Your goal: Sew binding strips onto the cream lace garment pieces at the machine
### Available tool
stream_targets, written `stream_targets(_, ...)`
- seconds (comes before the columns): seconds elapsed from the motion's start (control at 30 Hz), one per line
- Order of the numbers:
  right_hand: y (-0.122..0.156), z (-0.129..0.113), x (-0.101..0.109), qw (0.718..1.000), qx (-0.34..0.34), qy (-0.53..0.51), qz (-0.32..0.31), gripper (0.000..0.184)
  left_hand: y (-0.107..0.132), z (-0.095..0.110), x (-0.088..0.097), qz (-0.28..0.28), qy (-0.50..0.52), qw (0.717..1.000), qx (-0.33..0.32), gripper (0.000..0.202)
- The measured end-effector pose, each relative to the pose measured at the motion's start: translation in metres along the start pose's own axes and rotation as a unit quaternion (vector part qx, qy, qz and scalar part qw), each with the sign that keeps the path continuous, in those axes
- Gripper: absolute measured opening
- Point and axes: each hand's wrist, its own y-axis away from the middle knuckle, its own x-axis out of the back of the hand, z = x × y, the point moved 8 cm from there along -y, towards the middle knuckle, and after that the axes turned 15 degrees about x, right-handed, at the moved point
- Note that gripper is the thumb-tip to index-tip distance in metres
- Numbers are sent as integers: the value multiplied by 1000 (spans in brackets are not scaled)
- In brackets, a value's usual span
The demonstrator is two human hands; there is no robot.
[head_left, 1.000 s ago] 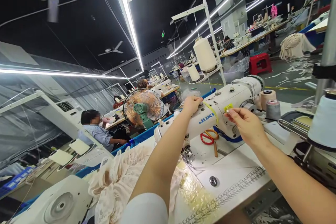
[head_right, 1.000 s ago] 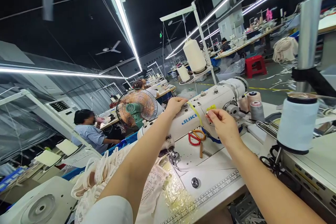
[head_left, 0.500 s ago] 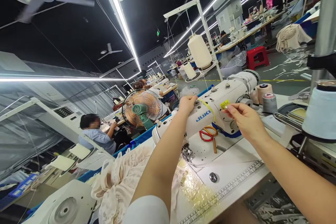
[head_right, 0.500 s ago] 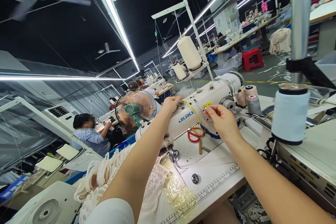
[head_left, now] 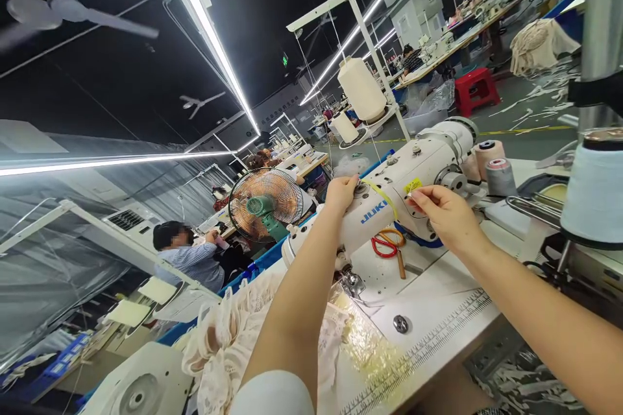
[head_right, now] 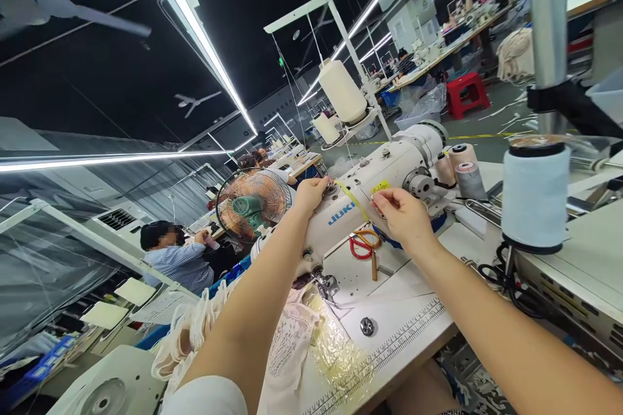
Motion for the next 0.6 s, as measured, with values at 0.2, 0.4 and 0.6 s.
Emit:
stream_targets(0.2,-3,3,2,1000,3,11,-3,43,-2,10,-4,-28,-91,994,-56,37)
stream_targets(0.4,-3,8,4,1000,-7,22,-5,40,6,15,-7,-37,-137,986,-86,23)
stream_targets(0.6,1,0,5,999,-6,36,-35,35,24,21,4,20,-167,980,-105,28)
